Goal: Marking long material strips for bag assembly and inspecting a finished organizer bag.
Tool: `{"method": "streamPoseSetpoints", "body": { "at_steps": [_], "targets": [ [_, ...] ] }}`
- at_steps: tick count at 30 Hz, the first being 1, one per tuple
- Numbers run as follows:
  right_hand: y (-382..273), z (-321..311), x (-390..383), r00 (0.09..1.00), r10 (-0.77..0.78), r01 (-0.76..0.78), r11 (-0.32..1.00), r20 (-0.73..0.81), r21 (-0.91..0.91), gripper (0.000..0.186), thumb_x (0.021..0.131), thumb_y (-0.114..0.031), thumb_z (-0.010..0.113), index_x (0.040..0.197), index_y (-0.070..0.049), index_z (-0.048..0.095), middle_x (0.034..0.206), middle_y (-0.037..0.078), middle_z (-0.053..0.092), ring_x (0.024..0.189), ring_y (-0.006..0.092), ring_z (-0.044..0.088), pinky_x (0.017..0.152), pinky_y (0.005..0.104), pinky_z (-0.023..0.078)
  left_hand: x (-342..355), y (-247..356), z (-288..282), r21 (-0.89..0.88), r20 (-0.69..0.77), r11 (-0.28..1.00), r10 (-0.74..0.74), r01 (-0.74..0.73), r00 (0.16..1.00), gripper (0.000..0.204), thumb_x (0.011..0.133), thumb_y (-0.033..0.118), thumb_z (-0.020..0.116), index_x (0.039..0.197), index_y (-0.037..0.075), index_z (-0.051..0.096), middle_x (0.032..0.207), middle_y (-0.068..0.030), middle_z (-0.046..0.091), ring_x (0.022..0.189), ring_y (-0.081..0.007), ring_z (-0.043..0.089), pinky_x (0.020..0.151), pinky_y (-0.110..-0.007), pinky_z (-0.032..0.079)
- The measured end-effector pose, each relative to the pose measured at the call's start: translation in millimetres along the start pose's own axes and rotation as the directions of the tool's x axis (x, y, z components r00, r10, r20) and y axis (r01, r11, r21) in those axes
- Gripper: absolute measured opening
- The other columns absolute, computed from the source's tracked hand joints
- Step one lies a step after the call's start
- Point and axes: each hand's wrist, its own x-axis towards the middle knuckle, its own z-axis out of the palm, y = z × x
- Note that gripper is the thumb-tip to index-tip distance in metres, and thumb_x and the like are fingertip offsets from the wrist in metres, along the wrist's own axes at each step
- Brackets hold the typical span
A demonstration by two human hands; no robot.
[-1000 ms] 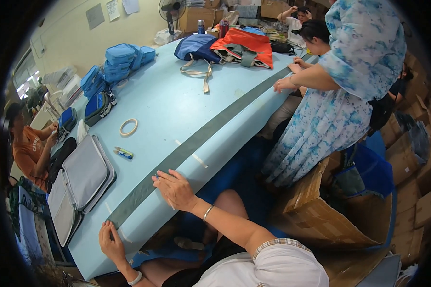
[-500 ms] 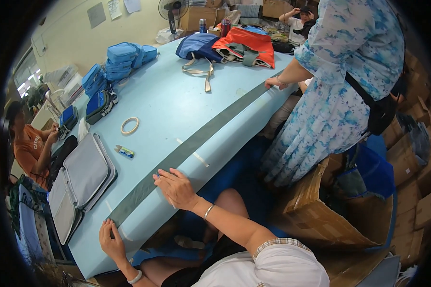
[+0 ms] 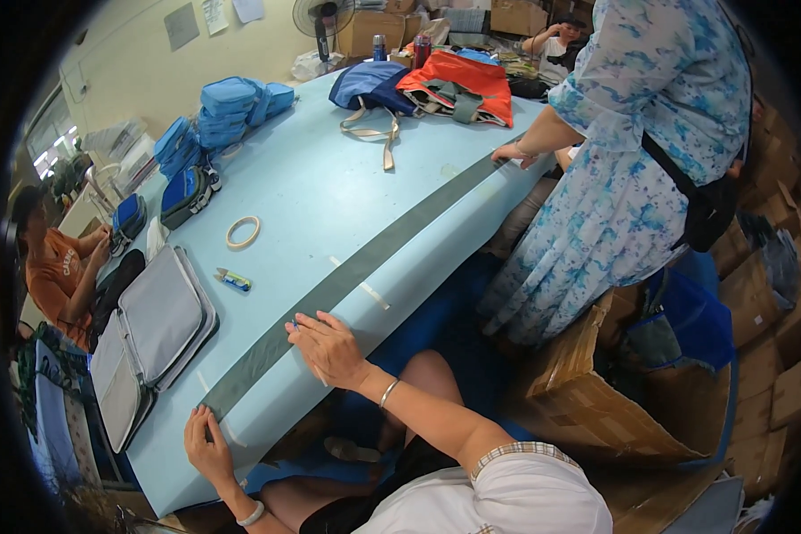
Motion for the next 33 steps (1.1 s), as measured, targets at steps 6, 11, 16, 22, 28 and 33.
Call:
{"method": "streamPoseSetpoints", "body": {
  "at_steps": [6, 11, 16, 22, 28, 33],
  "targets": [
    [-5.0, -1.0, 2.6, 0.999, 0.045, -0.046, 0.999, -0.018, -0.016, 0.014, 0.094, -0.009, 0.057, 0.105, -0.010, 0.065, 0.118, 0.002, 0.071, 0.116, 0.0211, 0.066, 0.101, 0.0412, 0.047, -1.6, -2.1, 0.9, -0.001, -0.009, 1.000, 0.004, -0.004, 1.000, 0.012, 0.093, 0.008, 0.063, 0.097, 0.001, 0.071, 0.108, -0.0117, 0.073, 0.114, -0.0319, 0.065, 0.098, -0.041, 0.048],
    [-4.9, -0.9, 2.3, 0.998, 0.038, -0.039, 0.999, -0.040, -0.011, 0.013, 0.093, -0.008, 0.057, 0.103, -0.010, 0.065, 0.118, 0.002, 0.071, 0.117, 0.0212, 0.066, 0.100, 0.0411, 0.047, -0.2, -1.8, 1.2, -0.011, -0.014, 1.000, 0.004, -0.004, 1.000, 0.012, 0.092, 0.008, 0.063, 0.096, 0.002, 0.072, 0.107, -0.0120, 0.073, 0.113, -0.0320, 0.065, 0.098, -0.041, 0.048],
    [-1.0, 4.3, -0.8, 1.000, 0.022, -0.022, 1.000, 0.010, 0.004, 0.020, 0.094, -0.011, 0.057, 0.112, -0.009, 0.064, 0.114, 0.005, 0.072, 0.117, 0.0215, 0.064, 0.102, 0.0409, 0.045, -0.4, -3.0, 2.3, -0.011, -0.022, 1.000, 0.011, -0.011, 1.000, 0.011, 0.091, 0.008, 0.065, 0.096, 0.002, 0.073, 0.107, -0.0121, 0.074, 0.112, -0.0316, 0.066, 0.098, -0.040, 0.048],
    [-2.6, 2.9, 1.0, 0.999, 0.028, -0.028, 1.000, 0.021, 0.005, 0.015, 0.091, -0.007, 0.058, 0.104, -0.010, 0.064, 0.119, 0.003, 0.071, 0.118, 0.0215, 0.065, 0.103, 0.0415, 0.044, 1.1, -1.8, 0.4, 0.003, -0.040, 1.000, 0.004, -0.004, 0.999, 0.012, 0.090, 0.008, 0.065, 0.097, 0.002, 0.073, 0.107, -0.0116, 0.074, 0.112, -0.0307, 0.066, 0.096, -0.039, 0.049],
    [-2.1, 0.3, 2.4, 0.999, 0.026, -0.026, 1.000, 0.035, 0.012, 0.015, 0.090, -0.005, 0.060, 0.104, -0.010, 0.063, 0.121, 0.003, 0.071, 0.118, 0.0225, 0.064, 0.102, 0.0420, 0.045, 1.6, 1.5, -0.4, 0.011, -0.029, 1.000, -0.006, 0.007, 1.000, 0.012, 0.092, 0.008, 0.065, 0.098, 0.002, 0.073, 0.107, -0.0117, 0.074, 0.112, -0.0301, 0.066, 0.096, -0.039, 0.049],
    [-0.2, 1.1, 1.5, 0.999, 0.016, -0.017, 1.000, 0.041, 0.021, 0.017, 0.090, -0.005, 0.061, 0.106, -0.010, 0.062, 0.121, 0.004, 0.070, 0.119, 0.0235, 0.064, 0.102, 0.0434, 0.044, 1.9, 2.0, 0.7, 0.045, -0.030, 0.999, -0.002, 0.003, 1.000, 0.012, 0.092, 0.008, 0.065, 0.098, 0.002, 0.073, 0.108, -0.0116, 0.074, 0.112, -0.0301, 0.066, 0.097, -0.039, 0.049]
  ]
}}
